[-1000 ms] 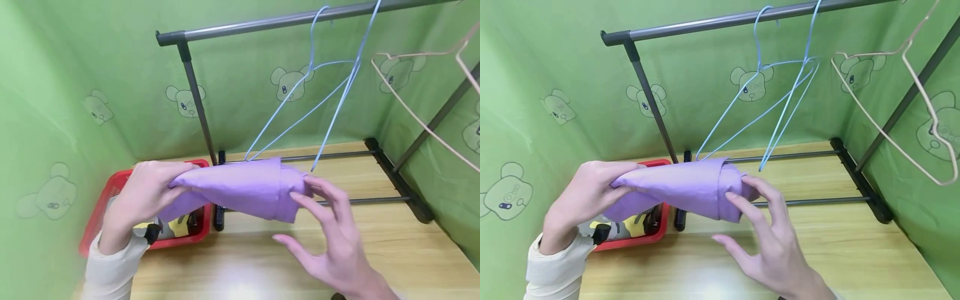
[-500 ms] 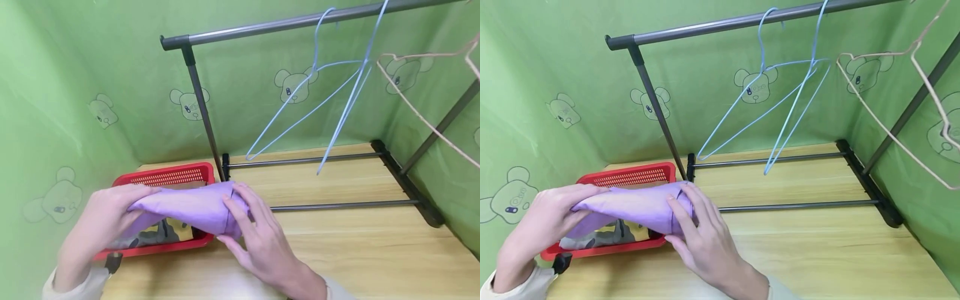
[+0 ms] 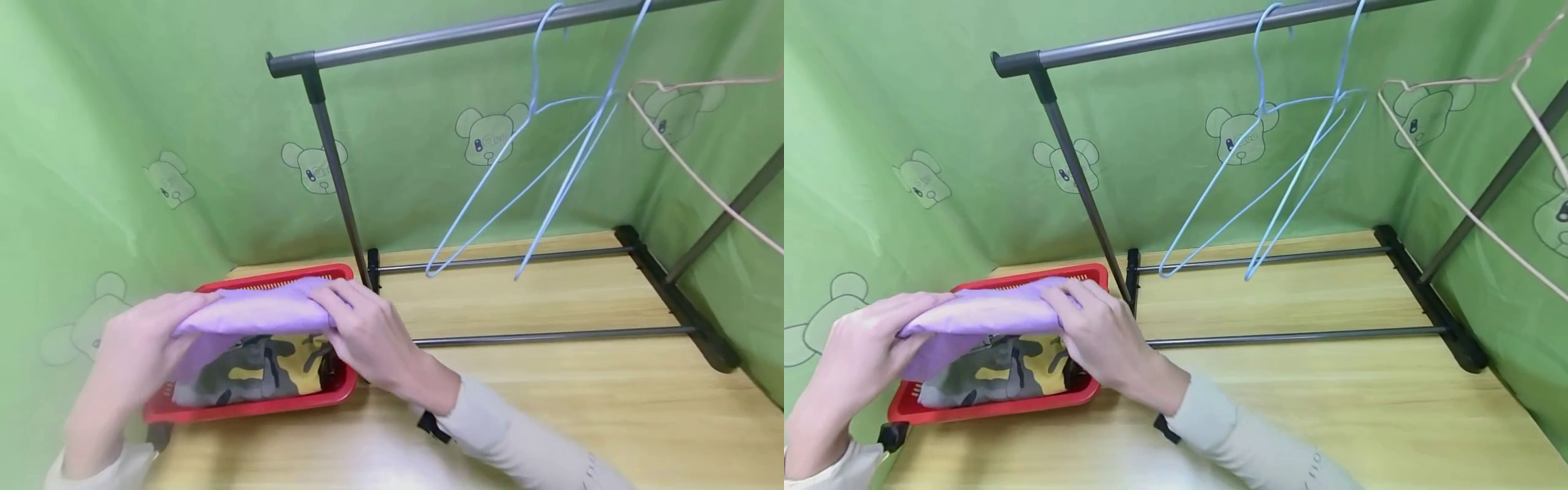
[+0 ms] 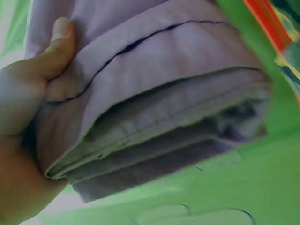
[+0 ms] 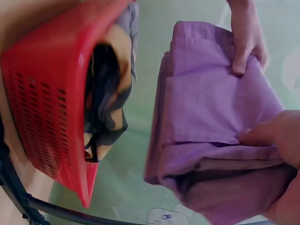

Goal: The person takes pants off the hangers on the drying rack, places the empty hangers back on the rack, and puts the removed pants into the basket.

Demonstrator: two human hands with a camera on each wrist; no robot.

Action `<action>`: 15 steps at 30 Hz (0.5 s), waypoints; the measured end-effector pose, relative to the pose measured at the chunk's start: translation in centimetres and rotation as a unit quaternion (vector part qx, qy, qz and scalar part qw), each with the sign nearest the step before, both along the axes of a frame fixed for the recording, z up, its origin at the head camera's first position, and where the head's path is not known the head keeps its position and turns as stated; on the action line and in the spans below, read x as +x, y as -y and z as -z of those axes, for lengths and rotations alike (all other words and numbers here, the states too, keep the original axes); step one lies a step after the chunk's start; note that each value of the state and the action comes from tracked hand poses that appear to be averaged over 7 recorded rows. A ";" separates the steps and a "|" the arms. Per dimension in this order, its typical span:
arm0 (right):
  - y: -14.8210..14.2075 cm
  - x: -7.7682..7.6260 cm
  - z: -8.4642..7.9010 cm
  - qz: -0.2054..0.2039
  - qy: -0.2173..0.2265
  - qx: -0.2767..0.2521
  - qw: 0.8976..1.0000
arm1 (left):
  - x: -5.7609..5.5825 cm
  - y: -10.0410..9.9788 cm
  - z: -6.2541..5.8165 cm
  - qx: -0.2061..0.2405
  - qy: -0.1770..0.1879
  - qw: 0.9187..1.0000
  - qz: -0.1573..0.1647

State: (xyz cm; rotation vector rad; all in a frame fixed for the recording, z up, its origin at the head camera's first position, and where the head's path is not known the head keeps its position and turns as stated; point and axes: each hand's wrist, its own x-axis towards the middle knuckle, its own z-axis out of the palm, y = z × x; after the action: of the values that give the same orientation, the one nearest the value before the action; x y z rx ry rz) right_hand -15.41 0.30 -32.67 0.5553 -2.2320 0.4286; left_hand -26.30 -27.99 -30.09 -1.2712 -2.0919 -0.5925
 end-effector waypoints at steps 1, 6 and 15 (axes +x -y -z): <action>0.0 -0.9 -0.2 -0.005 -0.008 0.008 1.000 | -0.4 0.1 0.0 0.005 0.008 1.000 -0.005; -0.2 -4.9 -0.4 -0.027 -0.051 0.045 0.997 | -2.7 0.2 0.5 0.008 0.039 0.999 -0.025; 1.1 -9.0 2.2 -0.020 -0.055 0.093 0.994 | -5.8 1.2 3.7 -0.033 0.053 0.996 -0.069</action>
State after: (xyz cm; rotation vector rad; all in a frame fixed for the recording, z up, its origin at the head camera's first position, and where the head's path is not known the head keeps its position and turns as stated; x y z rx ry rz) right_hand -24.41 -0.82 -34.90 0.7066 -2.1698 0.2049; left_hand -32.12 -29.19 -33.74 -1.1413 -2.2827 -0.5429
